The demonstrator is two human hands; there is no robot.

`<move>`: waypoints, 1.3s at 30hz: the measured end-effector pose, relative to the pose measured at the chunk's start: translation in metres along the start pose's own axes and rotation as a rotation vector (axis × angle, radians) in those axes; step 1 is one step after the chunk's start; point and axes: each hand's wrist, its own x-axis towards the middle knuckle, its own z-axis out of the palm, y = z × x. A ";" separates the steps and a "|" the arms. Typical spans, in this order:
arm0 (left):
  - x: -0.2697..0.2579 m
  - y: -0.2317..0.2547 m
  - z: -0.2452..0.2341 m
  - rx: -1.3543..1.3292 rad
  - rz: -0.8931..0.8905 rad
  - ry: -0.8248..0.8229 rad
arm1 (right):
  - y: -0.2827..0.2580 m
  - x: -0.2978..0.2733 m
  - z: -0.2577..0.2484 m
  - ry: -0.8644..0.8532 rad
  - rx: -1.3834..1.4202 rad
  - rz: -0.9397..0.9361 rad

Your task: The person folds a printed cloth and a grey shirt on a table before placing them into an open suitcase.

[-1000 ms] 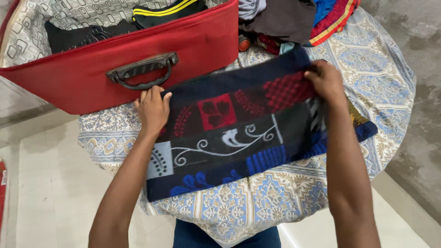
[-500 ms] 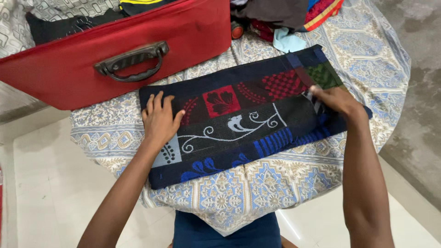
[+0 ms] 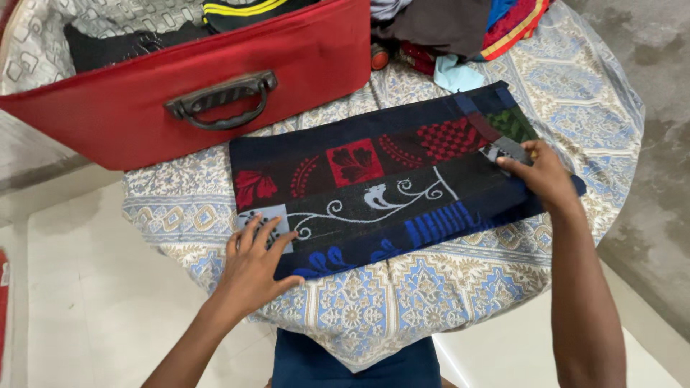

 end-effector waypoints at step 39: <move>-0.034 -0.020 0.041 -0.277 0.108 0.333 | 0.038 0.069 -0.008 -0.047 -0.578 -0.116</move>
